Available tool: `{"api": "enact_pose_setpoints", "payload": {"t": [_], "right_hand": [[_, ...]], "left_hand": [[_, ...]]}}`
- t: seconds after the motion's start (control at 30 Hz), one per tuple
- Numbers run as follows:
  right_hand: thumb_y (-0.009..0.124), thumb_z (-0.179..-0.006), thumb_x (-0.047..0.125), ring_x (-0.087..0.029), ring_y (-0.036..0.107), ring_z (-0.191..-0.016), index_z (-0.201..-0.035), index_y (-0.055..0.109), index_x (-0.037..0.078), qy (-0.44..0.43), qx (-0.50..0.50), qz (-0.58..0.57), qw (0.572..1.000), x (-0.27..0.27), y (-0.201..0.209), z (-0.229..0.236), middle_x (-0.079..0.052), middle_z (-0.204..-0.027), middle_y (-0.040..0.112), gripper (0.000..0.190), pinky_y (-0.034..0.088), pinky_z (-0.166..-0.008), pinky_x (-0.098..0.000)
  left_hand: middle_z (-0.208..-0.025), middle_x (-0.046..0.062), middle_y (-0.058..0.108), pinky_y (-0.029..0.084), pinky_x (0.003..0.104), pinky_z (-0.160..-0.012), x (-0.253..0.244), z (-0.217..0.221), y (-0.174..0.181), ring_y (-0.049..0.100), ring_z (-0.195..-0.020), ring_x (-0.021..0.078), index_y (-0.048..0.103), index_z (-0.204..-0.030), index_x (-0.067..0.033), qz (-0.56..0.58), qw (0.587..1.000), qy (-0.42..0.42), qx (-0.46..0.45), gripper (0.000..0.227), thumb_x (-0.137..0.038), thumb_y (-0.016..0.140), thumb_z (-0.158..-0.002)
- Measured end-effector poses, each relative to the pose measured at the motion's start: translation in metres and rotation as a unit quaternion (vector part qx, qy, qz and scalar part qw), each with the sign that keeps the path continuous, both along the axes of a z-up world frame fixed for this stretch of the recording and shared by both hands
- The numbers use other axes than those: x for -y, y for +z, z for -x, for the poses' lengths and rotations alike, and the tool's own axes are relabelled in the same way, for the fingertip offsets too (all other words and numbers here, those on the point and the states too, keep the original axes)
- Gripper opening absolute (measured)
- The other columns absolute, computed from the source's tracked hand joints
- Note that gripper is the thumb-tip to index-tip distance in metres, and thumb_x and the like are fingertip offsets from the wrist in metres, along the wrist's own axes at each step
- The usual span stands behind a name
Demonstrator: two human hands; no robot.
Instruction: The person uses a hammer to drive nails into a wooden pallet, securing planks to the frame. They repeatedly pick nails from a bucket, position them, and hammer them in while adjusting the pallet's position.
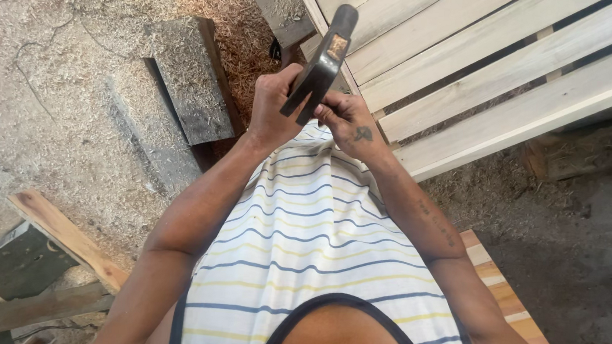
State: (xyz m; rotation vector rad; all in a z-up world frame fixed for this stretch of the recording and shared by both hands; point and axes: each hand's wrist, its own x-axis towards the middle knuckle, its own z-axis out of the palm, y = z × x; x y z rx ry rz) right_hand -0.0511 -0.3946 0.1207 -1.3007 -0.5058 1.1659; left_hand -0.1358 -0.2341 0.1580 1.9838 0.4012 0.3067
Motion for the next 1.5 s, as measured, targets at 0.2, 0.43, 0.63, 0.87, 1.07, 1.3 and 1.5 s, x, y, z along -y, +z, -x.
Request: {"api": "enact_pose_setpoints", "payload": {"t": [0.2, 0.43, 0.63, 0.87, 1.07, 1.3, 1.5], "right_hand": [[0.058, -0.104, 0.009, -0.008, 0.066, -0.081, -0.137, 0.059, 0.006, 0.015, -0.166, 0.023, 0.986, 0.005, 0.007, 0.013, -0.004, -0.089, 0.074, 0.034, 0.054, -0.075, -0.0231], [0.060, -0.105, 0.022, -0.010, 0.067, -0.081, -0.117, 0.064, 0.002, -0.022, -0.342, -0.038, 0.939, 0.001, -0.022, 0.024, -0.002, -0.089, 0.070, 0.024, 0.053, -0.072, -0.0234], [0.076, -0.101, 0.026, -0.007, 0.044, -0.053, -0.097, 0.070, 0.000, -0.170, -0.352, -0.038, 0.919, -0.012, -0.033, 0.032, 0.001, -0.071, 0.056, 0.027, 0.036, -0.048, -0.0227], [0.077, -0.093, 0.024, -0.006, 0.043, -0.052, -0.107, 0.073, -0.001, -0.219, -0.397, -0.012, 0.891, -0.014, -0.019, 0.030, 0.000, -0.074, 0.063, 0.029, 0.033, -0.047, -0.0222], [0.077, -0.097, 0.020, -0.005, 0.046, -0.052, -0.105, 0.073, -0.004, -0.276, -0.214, -0.009, 0.937, -0.008, -0.031, 0.035, 0.000, -0.072, 0.063, 0.025, 0.033, -0.044, -0.0216], [0.066, -0.103, 0.020, -0.010, 0.050, -0.051, -0.101, 0.065, 0.001, -0.345, -0.255, -0.058, 0.901, -0.003, -0.053, 0.032, 0.000, -0.066, 0.054, 0.019, 0.039, -0.047, -0.0240], [0.061, -0.100, 0.021, -0.020, 0.067, -0.066, -0.102, 0.065, 0.000, -0.214, -0.314, -0.103, 0.919, -0.002, -0.048, 0.028, -0.006, -0.077, 0.062, 0.022, 0.049, -0.058, -0.0283]], "left_hand": [[-0.063, 0.006, 0.065, 0.048, 0.033, -0.049, 0.008, 0.009, 0.002, 0.067, -0.054, 0.0167, 0.064, -0.084, -0.0040, 0.015, 0.994, 0.097, -0.040, 0.022, -0.016, 0.075, -0.100], [-0.065, 0.009, 0.063, 0.048, 0.036, -0.052, 0.009, 0.012, 0.015, 0.066, -0.055, 0.0212, 0.065, -0.088, -0.0022, -0.030, 0.994, 0.101, -0.017, 0.023, -0.018, 0.074, -0.101], [-0.070, 0.009, 0.068, 0.051, 0.034, -0.053, 0.018, 0.014, 0.012, 0.069, -0.058, 0.0211, 0.070, -0.092, -0.0016, -0.017, 0.993, 0.117, 0.009, 0.018, -0.017, 0.075, -0.100], [-0.078, 0.011, 0.072, 0.054, 0.035, -0.061, 0.017, 0.018, 0.013, 0.072, -0.066, 0.0234, 0.071, -0.097, -0.0001, -0.060, 0.996, 0.056, 0.020, 0.006, -0.006, 0.072, -0.098], [-0.079, 0.011, 0.071, 0.055, 0.035, -0.061, 0.020, 0.019, 0.014, 0.073, -0.068, 0.0244, 0.070, -0.096, -0.0007, -0.029, 0.999, 0.029, -0.032, 0.004, -0.004, 0.072, -0.097], [-0.067, 0.005, 0.067, 0.047, 0.030, -0.054, 0.024, 0.023, -0.004, 0.062, -0.056, 0.0134, 0.073, -0.096, -0.0009, 0.033, 0.996, 0.066, -0.056, 0.009, -0.009, 0.075, -0.098], [-0.087, -0.001, 0.068, 0.049, 0.024, -0.064, 0.025, 0.035, -0.018, 0.061, -0.073, 0.0071, 0.070, -0.103, -0.0016, 0.213, 0.966, 0.117, -0.084, 0.015, -0.016, 0.071, -0.104]]}}
